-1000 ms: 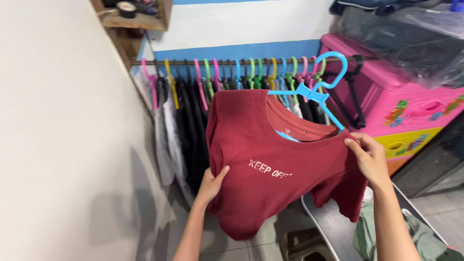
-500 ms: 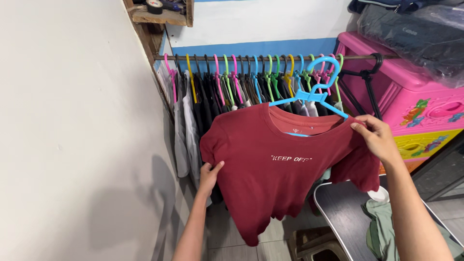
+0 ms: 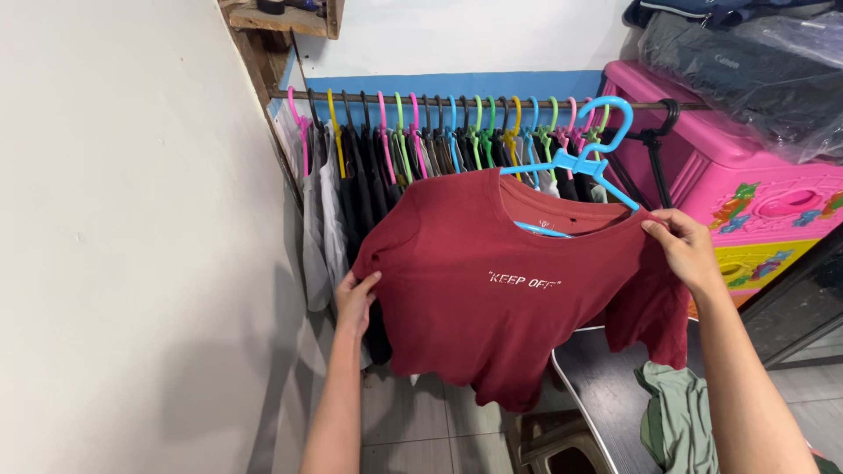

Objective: The person hangs several t-shirts on a clothing rack. They pick up each shirt, place it on a hanger, and then hang it on the rack.

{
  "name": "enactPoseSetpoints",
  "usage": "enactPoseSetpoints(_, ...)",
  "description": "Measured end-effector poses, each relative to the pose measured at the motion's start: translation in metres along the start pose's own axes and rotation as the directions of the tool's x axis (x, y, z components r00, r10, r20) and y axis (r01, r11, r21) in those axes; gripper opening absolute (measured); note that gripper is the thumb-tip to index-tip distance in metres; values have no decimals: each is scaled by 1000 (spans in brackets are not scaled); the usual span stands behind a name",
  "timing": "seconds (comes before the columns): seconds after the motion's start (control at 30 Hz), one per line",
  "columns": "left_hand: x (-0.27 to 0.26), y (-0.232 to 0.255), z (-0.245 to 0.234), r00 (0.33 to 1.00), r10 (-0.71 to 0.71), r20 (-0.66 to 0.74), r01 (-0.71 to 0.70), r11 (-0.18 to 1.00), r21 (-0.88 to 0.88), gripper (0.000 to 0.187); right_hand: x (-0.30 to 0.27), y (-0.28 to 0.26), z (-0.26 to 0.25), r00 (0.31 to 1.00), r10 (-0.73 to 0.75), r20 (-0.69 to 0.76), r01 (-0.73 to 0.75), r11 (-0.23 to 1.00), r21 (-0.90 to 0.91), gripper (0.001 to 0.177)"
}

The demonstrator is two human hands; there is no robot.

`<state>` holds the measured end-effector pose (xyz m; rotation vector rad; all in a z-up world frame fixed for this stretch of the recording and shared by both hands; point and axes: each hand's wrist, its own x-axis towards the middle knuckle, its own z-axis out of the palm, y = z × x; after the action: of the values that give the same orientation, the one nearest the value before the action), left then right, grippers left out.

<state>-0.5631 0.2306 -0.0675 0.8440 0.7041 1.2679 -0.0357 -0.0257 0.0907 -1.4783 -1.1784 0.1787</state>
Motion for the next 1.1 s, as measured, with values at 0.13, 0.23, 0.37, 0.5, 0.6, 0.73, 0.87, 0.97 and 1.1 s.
enactPoseSetpoints(0.13, 23, 4, -22, 989, 61, -131, -56, 997, 47, 12, 1, 0, -8, 1000, -11, 19, 11, 1000, 13, 15)
enactPoseSetpoints(0.23, 35, 13, -29, 959, 284, -11, -280, 950, 141, 10, 0, 4, -13, 1000, -3, 26, 3, 1000, -3, 16)
enactPoseSetpoints(0.37, 28, 42, -20, 984, 113, 136, -148, 947, 284, 10, 1, 16, -23, 999, 35, 13, -35, 999, -16, 16)
enactPoseSetpoints(0.5, 16, 61, -18, 980, 19, 197, -14, 1000, -26, 14, -2, 25, -37, 999, 50, -15, -51, 997, -61, 16)
enactPoseSetpoints(0.6, 15, 58, -26, 988, 97, 119, -68, 973, -222, 13, -3, 31, -43, 997, 80, -20, -81, 995, -55, 15)
enactPoseSetpoints(0.73, 21, 50, -23, 956, 293, -25, -292, 956, 37, 16, -2, 36, -37, 998, 61, 21, -61, 998, -5, 16)
enactPoseSetpoints(0.87, -4, 72, 2, 912, 401, -89, -86, 397, 914, 26, 0, 35, -17, 996, 51, 72, -55, 997, 59, 17)
enactPoseSetpoints(0.97, -20, 94, 41, 842, 531, 96, -214, 165, 963, 31, 0, 28, -1, 992, 47, 116, -52, 998, 35, 17)
enactPoseSetpoints(1.1, -28, 111, 105, 723, 547, 421, -555, 98, 826, 27, 1, 15, 26, 981, 60, 186, -61, 998, 0, 17)
